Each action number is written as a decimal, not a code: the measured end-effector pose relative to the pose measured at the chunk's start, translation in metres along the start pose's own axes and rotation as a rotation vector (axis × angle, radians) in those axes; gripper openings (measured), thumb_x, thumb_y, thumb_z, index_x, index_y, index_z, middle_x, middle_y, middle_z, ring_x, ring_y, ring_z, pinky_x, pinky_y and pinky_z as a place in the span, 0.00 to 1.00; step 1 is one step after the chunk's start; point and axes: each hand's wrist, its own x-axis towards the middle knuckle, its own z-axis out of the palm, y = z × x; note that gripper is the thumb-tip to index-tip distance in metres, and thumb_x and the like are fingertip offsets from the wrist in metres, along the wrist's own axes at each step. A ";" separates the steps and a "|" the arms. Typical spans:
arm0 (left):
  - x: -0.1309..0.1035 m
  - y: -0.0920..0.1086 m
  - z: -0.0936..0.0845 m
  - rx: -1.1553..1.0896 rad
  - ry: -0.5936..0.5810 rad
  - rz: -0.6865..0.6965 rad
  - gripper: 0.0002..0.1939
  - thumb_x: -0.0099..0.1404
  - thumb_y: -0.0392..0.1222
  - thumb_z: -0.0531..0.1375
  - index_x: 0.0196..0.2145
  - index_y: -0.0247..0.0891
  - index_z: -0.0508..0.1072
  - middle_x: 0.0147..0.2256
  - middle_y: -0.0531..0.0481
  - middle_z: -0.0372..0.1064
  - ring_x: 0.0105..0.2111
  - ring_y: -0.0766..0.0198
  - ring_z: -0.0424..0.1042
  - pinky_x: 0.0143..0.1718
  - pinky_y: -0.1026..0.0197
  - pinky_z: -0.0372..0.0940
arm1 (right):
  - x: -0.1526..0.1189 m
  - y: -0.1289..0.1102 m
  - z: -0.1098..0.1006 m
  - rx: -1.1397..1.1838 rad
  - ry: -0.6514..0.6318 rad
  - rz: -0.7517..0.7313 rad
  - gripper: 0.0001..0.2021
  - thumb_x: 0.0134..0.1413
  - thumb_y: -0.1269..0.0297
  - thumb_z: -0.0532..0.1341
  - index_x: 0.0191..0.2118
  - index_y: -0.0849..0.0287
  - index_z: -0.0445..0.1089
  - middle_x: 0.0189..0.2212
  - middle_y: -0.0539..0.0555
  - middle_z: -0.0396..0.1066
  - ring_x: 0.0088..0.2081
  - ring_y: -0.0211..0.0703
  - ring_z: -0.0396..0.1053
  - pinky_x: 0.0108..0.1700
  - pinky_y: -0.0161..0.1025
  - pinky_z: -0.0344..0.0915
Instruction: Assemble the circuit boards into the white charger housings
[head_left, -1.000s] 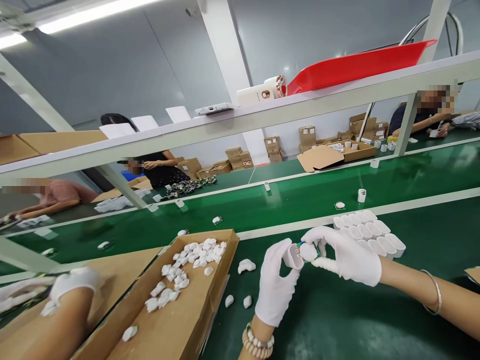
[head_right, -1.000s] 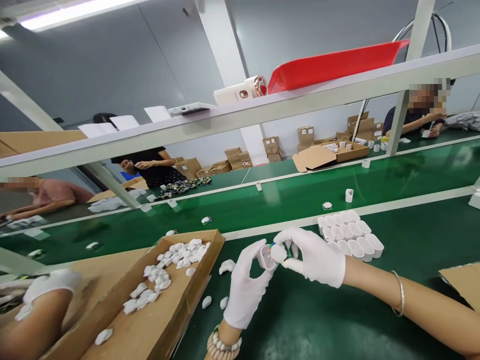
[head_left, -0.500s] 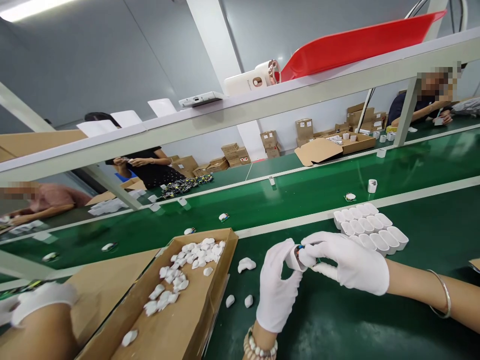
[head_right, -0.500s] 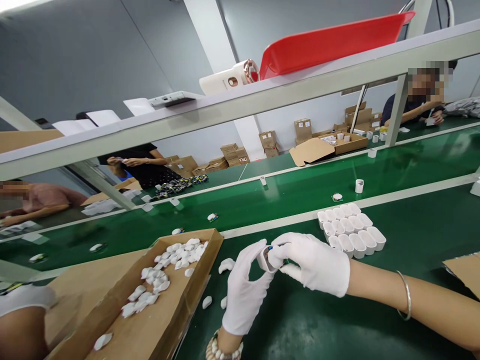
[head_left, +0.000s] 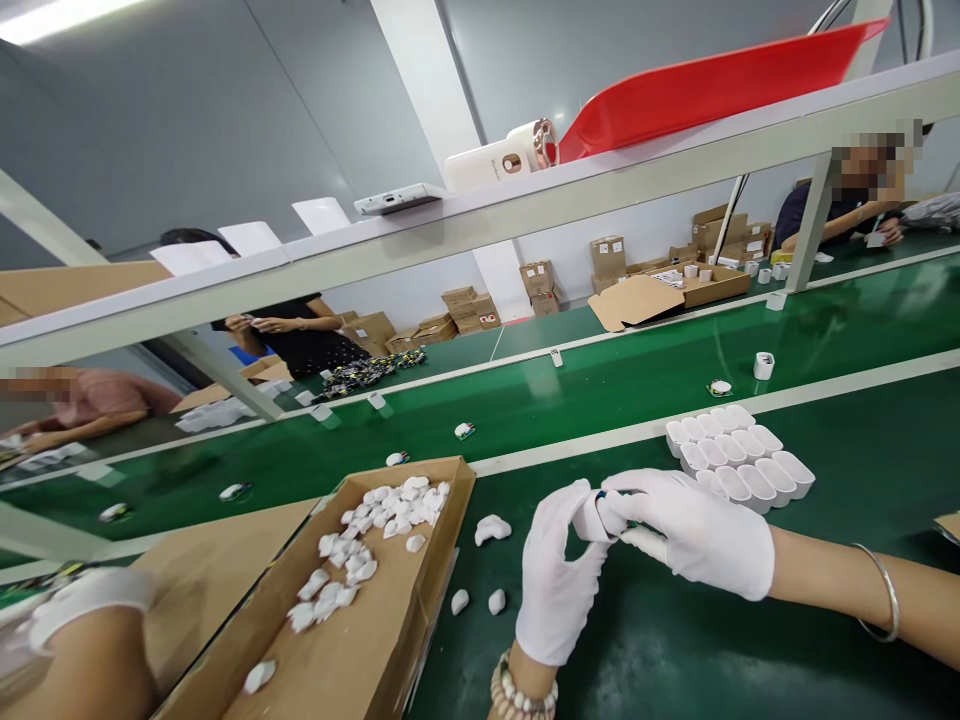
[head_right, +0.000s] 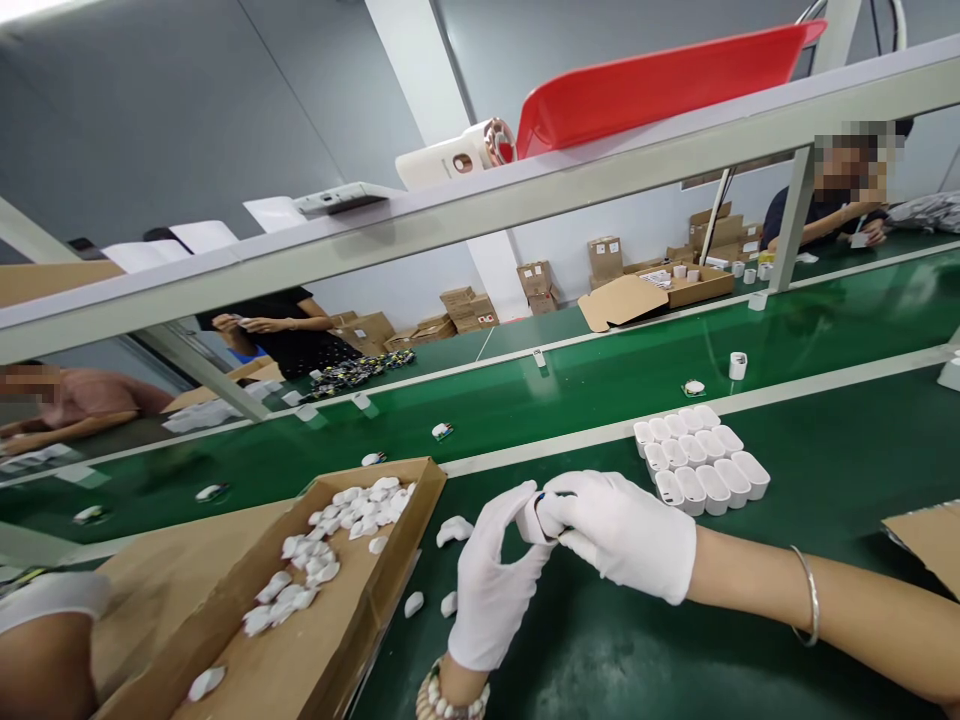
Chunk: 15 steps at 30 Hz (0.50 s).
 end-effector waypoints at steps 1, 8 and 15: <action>-0.001 -0.001 0.000 -0.012 -0.004 -0.014 0.22 0.63 0.34 0.64 0.54 0.43 0.67 0.49 0.45 0.72 0.50 0.58 0.72 0.53 0.54 0.69 | 0.001 -0.001 -0.002 0.001 -0.018 0.003 0.05 0.59 0.76 0.57 0.36 0.59 0.65 0.38 0.53 0.69 0.39 0.43 0.66 0.43 0.40 0.65; -0.009 0.004 0.006 -0.272 -0.046 -0.291 0.23 0.62 0.35 0.64 0.54 0.43 0.67 0.51 0.44 0.72 0.52 0.55 0.73 0.54 0.50 0.69 | 0.005 -0.008 -0.014 0.226 -0.077 0.168 0.06 0.63 0.63 0.60 0.43 0.54 0.73 0.48 0.55 0.65 0.53 0.47 0.63 0.56 0.46 0.62; -0.017 0.015 0.013 -0.496 -0.078 -0.333 0.25 0.60 0.34 0.65 0.55 0.46 0.70 0.53 0.45 0.72 0.53 0.54 0.73 0.56 0.52 0.68 | 0.004 0.002 0.002 1.041 -0.256 0.647 0.52 0.41 0.63 0.72 0.70 0.62 0.46 0.47 0.58 0.70 0.49 0.50 0.69 0.52 0.48 0.68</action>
